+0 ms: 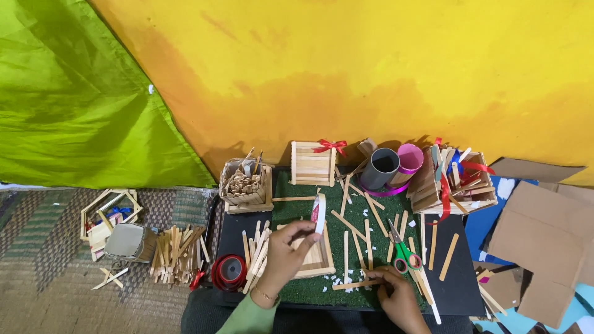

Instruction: The person assembles small structures using popsicle sticks and tape, involving precise cutting and placement.

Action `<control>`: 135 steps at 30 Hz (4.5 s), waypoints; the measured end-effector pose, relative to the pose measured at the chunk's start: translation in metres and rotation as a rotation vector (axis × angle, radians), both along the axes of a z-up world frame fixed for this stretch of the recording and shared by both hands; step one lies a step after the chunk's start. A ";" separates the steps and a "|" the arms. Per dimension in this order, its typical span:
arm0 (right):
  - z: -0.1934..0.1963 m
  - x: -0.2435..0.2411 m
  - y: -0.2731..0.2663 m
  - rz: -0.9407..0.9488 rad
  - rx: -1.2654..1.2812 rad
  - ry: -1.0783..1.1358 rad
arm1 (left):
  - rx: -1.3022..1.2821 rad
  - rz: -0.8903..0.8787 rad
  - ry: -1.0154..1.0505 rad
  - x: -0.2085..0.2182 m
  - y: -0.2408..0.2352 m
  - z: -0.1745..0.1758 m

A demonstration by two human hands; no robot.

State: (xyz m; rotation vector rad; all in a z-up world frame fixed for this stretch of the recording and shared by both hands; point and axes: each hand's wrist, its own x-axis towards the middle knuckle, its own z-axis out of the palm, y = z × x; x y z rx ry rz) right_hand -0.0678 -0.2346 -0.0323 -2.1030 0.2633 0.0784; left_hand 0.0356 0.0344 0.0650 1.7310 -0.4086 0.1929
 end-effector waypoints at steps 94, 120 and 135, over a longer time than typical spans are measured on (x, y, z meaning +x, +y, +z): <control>0.043 0.007 -0.072 -0.205 -0.164 0.131 | 0.155 0.105 0.527 -0.136 0.005 -0.061; -0.032 -0.090 0.054 0.245 0.766 0.258 | -0.007 0.111 0.422 -0.132 -0.002 -0.044; -0.040 -0.097 0.052 0.182 0.811 0.354 | 0.048 0.077 0.356 -0.128 0.003 -0.043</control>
